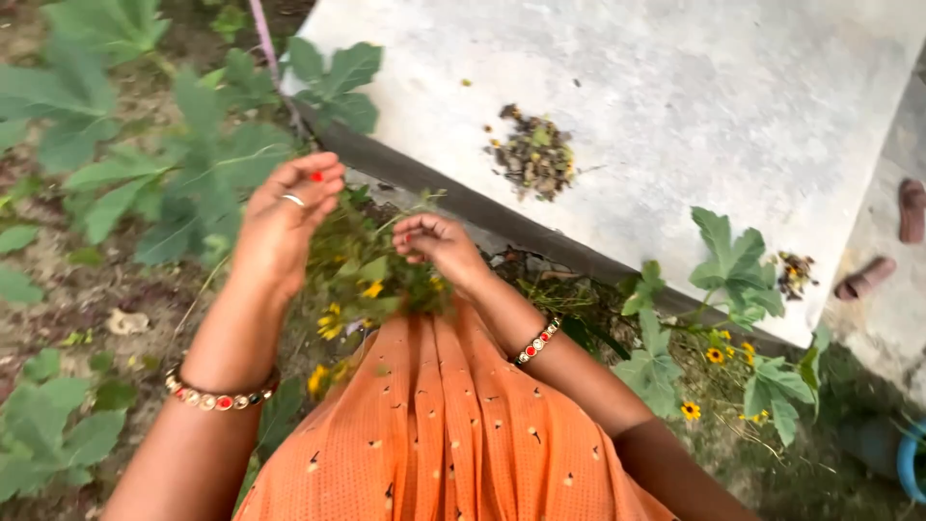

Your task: Picking seeds and yellow flowers from plants in a garden.

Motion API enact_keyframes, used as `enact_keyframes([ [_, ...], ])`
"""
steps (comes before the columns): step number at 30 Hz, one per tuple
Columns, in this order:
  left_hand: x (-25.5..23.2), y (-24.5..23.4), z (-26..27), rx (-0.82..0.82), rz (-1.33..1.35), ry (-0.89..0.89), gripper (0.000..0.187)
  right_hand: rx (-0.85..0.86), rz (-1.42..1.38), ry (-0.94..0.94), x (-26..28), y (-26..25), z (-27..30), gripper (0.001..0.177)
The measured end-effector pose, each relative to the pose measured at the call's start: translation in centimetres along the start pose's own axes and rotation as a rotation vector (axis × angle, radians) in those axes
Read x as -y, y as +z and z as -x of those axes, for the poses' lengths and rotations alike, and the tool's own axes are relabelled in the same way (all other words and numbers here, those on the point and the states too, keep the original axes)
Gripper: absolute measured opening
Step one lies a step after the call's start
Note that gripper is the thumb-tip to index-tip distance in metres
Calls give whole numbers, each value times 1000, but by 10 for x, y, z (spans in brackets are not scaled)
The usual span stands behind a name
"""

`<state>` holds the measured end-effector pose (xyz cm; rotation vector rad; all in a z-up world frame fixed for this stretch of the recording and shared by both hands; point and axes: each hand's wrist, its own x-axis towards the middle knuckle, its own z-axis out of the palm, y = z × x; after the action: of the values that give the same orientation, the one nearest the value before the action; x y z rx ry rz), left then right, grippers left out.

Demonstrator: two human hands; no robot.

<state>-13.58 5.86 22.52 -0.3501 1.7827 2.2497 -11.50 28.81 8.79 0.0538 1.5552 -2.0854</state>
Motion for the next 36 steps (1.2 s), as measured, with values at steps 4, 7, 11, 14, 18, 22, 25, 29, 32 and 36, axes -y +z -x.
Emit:
enact_keyframes([
  [4,-19,-41,42,-97,1,65,31,202,213,37,-47,22,-7,14],
  [7,-9,-70,62,-181,-49,99,28,229,640,87,-41,57,10,10],
  [11,41,-107,62,-181,-217,205,30,287,869,-216,-39,100,18,21],
  [14,67,-114,59,-136,-360,238,33,227,850,-396,-33,116,10,53],
  [18,67,-113,62,-247,-723,92,35,41,923,-441,-25,102,-10,78],
  [22,105,-147,49,-238,-737,191,40,-45,779,-369,-39,59,-22,82],
  [25,120,-161,49,-208,-855,293,44,-85,745,-331,-43,42,-20,83],
  [29,126,-164,53,-212,-1009,344,52,-96,450,-280,-48,35,-17,85],
  [32,121,-159,62,-190,-1075,334,58,-121,276,-192,-40,38,-8,83],
  [36,108,-146,73,-144,-1130,363,70,-195,225,-69,-5,67,16,75],
])
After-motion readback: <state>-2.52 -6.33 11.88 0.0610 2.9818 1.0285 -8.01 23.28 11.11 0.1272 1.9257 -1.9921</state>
